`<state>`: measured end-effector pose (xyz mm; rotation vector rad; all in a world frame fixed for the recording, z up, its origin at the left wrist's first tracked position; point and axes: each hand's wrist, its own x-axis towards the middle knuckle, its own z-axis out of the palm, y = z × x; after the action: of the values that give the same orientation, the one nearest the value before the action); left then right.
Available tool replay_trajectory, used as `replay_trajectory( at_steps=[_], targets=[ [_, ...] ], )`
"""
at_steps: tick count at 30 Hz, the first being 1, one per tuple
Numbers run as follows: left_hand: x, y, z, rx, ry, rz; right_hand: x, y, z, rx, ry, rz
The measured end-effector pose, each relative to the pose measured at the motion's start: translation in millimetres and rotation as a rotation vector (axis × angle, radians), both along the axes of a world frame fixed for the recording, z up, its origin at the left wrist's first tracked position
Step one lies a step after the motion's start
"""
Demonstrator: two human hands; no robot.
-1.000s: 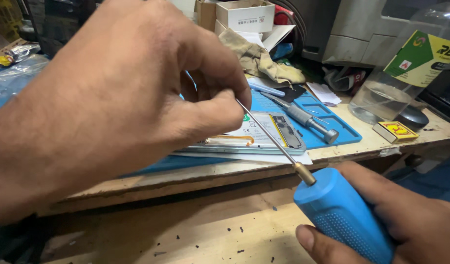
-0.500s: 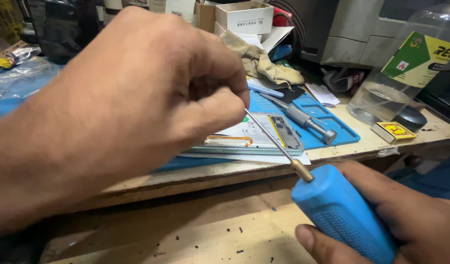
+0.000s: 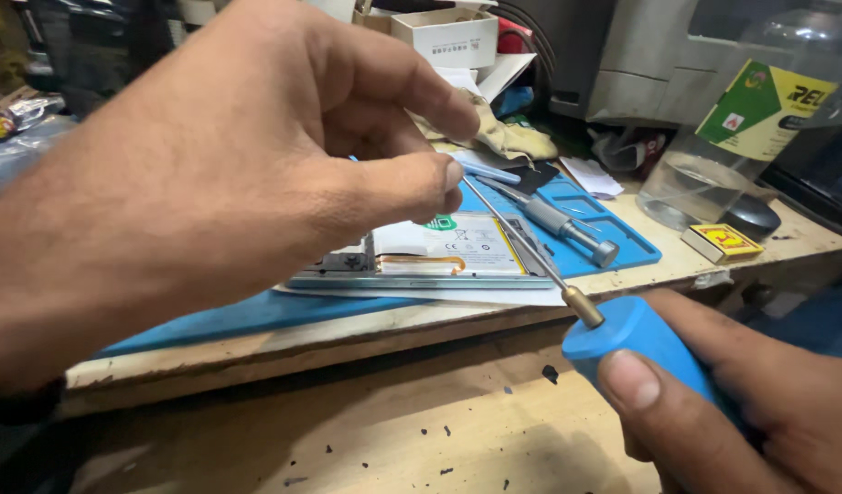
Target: The person uses a blue electric screwdriver to remove screws from a disassembled smartphone. They first work on the back cover, then on the internal frame, removing multiple screws and placing them aside on the workbench.
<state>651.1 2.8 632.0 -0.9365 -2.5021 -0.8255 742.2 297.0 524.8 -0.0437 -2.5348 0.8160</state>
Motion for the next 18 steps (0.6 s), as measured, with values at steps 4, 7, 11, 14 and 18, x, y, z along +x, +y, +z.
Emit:
replay_trajectory(
  at_steps=[4, 7, 11, 14, 18],
  targets=[
    [-2, -3, -4, 0.031, -0.039, -0.012, -3, 5, -1, -0.005, 0.130, 0.157],
    [-1, -6, -3, 0.014, -0.017, -0.067, -4, 11, -4, 0.006, 0.105, 0.143],
    [-3, -11, 2, -0.090, -0.020, -0.101, -7, 13, -14, 0.023, 0.114, 0.110],
    [-1, -11, 4, -0.159, -0.035, -0.069, -7, 14, -19, 0.015, 0.096, 0.107],
    [8, -6, 11, -0.207, -0.006, -0.051, -6, 16, -17, 0.100, 0.122, 0.136]
  ],
)
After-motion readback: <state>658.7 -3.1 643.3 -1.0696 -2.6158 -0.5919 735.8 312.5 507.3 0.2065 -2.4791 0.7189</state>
